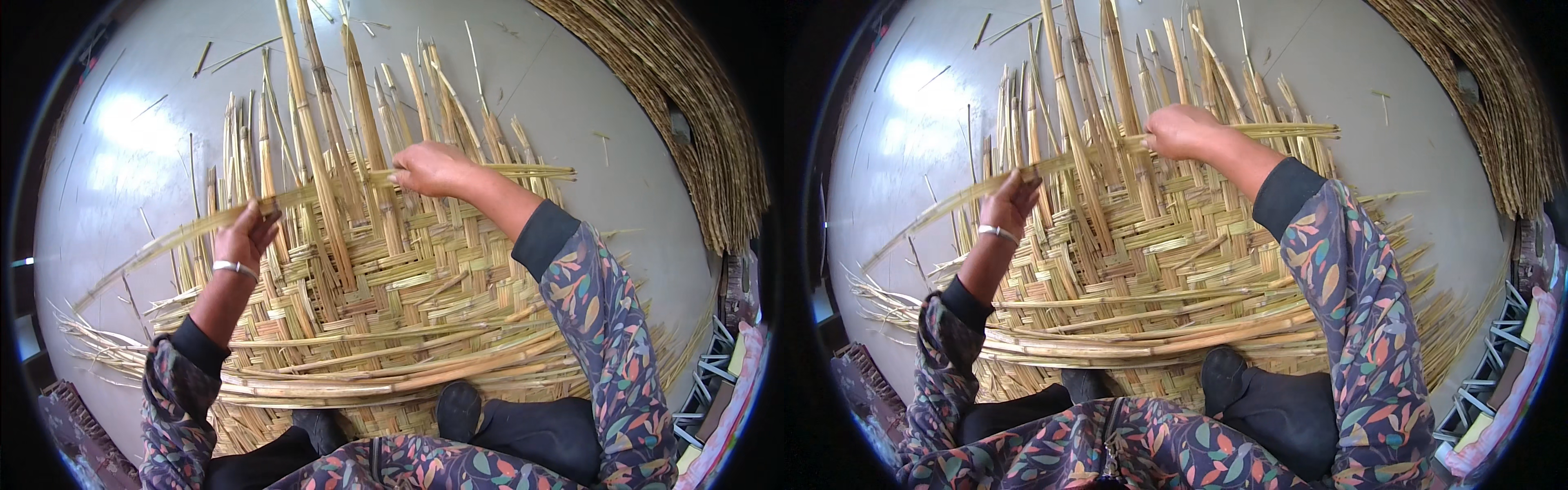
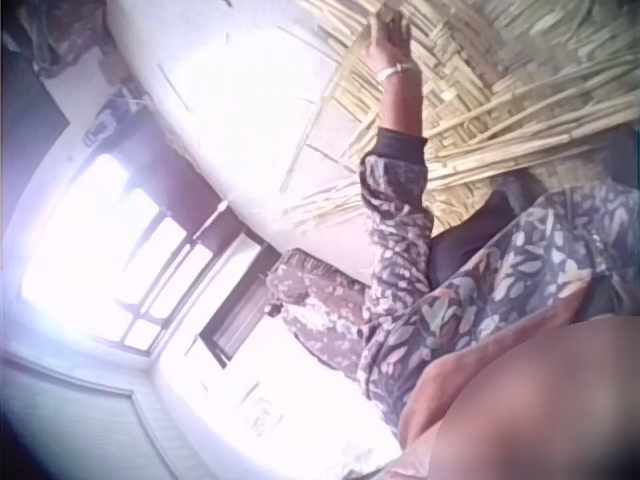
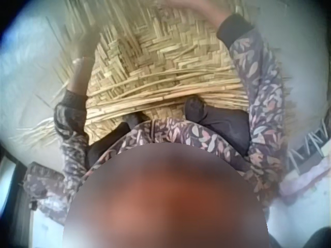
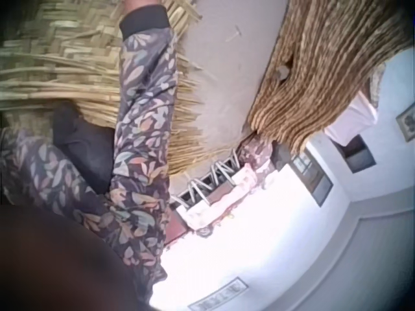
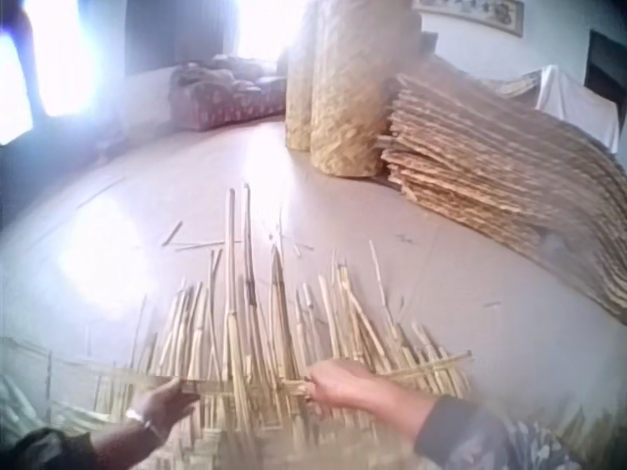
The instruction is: The person weaves a basket by hand, interlacing long dried palm strips in an over-and-under pattern. They repeatedly add new strips, tuck ends, and tighten the weave to expand the basket's base.
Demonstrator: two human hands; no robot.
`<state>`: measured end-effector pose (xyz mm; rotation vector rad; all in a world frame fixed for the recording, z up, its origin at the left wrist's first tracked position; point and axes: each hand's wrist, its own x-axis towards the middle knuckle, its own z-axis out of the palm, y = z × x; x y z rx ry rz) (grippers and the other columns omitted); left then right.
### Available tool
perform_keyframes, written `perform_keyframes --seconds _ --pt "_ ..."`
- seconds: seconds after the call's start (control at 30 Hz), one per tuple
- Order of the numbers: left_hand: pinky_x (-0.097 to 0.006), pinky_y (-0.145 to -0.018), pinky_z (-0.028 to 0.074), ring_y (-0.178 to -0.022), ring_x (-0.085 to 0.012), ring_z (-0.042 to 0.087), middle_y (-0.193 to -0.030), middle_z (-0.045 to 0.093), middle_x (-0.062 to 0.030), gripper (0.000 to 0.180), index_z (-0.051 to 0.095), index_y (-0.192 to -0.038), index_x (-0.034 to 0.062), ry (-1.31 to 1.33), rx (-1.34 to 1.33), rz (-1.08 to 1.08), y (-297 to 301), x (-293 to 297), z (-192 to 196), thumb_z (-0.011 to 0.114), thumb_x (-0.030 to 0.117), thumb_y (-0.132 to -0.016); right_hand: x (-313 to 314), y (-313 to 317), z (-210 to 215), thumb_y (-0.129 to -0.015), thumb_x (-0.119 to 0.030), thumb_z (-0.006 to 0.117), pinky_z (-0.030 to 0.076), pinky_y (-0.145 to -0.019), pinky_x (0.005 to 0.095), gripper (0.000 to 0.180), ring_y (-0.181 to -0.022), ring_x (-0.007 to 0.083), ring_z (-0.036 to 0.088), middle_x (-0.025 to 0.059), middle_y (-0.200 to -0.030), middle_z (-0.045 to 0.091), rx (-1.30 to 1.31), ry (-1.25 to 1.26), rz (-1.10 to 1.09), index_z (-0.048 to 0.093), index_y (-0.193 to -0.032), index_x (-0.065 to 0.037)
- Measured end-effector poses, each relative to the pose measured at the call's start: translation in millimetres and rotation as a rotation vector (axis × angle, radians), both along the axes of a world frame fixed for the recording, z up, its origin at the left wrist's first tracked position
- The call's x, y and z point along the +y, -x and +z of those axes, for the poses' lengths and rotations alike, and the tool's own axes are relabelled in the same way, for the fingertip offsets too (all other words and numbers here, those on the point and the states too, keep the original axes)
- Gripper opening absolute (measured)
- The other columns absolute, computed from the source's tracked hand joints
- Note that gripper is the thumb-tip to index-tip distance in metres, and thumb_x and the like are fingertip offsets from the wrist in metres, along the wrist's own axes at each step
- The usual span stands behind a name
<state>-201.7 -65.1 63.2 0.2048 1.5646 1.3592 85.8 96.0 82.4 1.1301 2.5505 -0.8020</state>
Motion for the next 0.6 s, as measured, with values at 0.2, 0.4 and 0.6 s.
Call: perform_keyframes --seconds 0.2,0.4,0.6 --pt "-0.038 -0.081 0.058 -0.099 -0.0281 0.068 -0.108 0.068 -0.0145 0.026 0.059 -0.113 0.0053 -0.114 -0.128 -0.123 6.5 23.7 -10.6 0.063 0.023 -0.094 -5.6 0.0 -2.1 -0.093 -0.033 0.056 0.050 -0.082 0.0471 0.030 -0.095 0.0372 0.064 0.0170 -0.100 0.068 -0.032 0.063 -0.104 0.067 -0.107 -0.009" --pt "-0.031 -0.068 0.058 -0.092 -0.0248 0.069 -0.101 0.069 -0.0128 0.027 0.059 -0.112 0.0032 0.100 -0.092 -0.100 -9.3 14.0 -34.4 0.055 0.026 -0.099 -9.7 -3.4 -15.4 -0.092 -0.032 0.057 0.051 -0.087 0.0453 0.030 -0.101 0.0350 0.063 0.0149 -0.107 0.068 -0.080 0.042 -0.073 0.067 -0.111 -0.011" --pt "-0.032 -0.064 0.058 -0.088 -0.0251 0.070 -0.099 0.069 -0.0145 0.029 0.057 -0.114 0.0005 0.128 -0.157 -0.136 -8.9 -5.8 -34.4 0.056 0.025 -0.098 -2.1 -3.1 -12.4 -0.092 -0.031 0.057 0.051 -0.086 0.0442 0.030 -0.101 0.0324 0.064 0.0148 -0.108 0.068 -0.108 0.057 -0.003 0.067 -0.111 -0.011"
